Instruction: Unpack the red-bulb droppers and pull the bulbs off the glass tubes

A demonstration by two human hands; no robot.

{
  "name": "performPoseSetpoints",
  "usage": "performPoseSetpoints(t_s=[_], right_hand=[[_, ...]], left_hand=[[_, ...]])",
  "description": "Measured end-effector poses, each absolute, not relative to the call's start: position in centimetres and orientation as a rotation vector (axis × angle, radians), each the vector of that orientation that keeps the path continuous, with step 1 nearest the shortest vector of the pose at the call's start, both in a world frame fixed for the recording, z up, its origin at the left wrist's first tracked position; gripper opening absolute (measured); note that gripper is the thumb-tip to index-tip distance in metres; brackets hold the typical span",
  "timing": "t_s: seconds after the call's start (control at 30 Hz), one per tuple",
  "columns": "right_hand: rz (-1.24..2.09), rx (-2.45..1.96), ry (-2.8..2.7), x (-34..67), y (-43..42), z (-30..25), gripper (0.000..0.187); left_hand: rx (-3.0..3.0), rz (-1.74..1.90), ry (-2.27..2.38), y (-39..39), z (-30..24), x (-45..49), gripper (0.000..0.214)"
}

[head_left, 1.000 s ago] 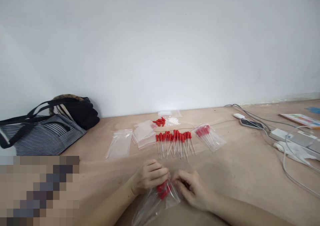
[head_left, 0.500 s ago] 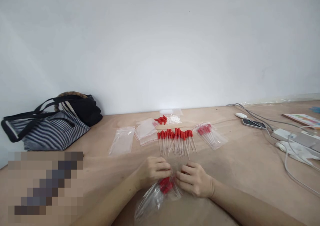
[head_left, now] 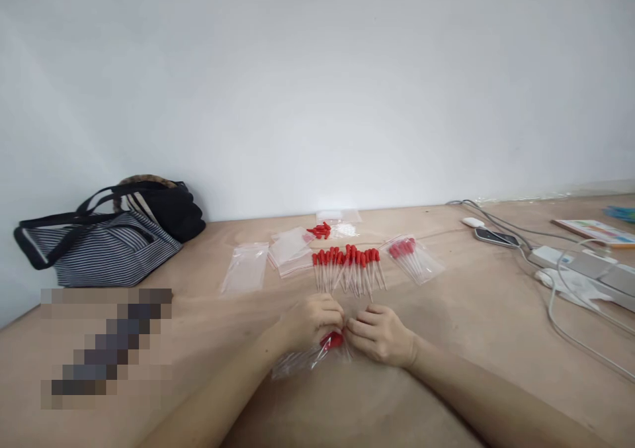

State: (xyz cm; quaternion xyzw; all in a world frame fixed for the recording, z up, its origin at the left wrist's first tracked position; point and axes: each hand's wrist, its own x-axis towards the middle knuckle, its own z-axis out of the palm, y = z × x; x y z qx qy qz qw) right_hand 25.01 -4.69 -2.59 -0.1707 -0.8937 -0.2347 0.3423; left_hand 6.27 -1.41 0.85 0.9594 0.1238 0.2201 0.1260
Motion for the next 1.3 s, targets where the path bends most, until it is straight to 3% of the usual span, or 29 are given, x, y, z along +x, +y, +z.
performPoseSetpoints(t_s=[0.3, 0.43, 0.5, 0.57, 0.6, 0.77, 1.0, 1.07, 1.23, 1.3], right_hand=[[-0.621, -0.486, -2.393, 25.3, -4.5, -2.3, 0.03], [-0.596, -0.559, -2.437, 25.7, -4.2, -2.6, 0.024], [-0.543, -0.63, -2.456, 26.0, -4.2, -2.7, 0.021], [-0.404, -0.703, -2.476, 26.1, -4.4, -2.5, 0.015], [-0.292, -0.732, -2.482, 26.2, -4.5, -2.4, 0.012], [0.279, -0.88, -2.381, 26.1, -5.0, -1.7, 0.024], [0.441, -1.13, -2.209, 25.2, -4.5, -2.2, 0.007], [0.456, -1.168, -2.196, 25.2, -4.3, -2.4, 0.015], [0.453, -1.154, -2.268, 25.3, -4.3, -2.7, 0.061], [0.454, -1.147, -2.289, 25.2, -4.4, -2.5, 0.069]], left_hand=[[2.856, 0.659, 0.376, -0.9, 0.2, 5.9, 0.025], [2.743, 0.596, 0.664, -2.0, 0.8, 5.3, 0.018], [2.663, 0.5, 0.826, -3.1, 0.8, 4.7, 0.043], [2.598, 0.384, 0.918, -4.1, 0.7, 4.1, 0.071], [2.568, 0.354, 0.953, -4.5, 0.5, 3.8, 0.073], [2.474, 0.381, 0.983, -4.9, 0.0, 3.1, 0.064], [2.451, 0.455, 0.885, -4.4, 0.3, 3.4, 0.064], [2.416, 0.488, 0.907, -4.4, 0.2, 3.4, 0.066], [2.305, 0.495, 1.044, -4.3, -0.1, 3.1, 0.083], [2.287, 0.48, 1.105, -4.3, 0.0, 3.1, 0.087]])
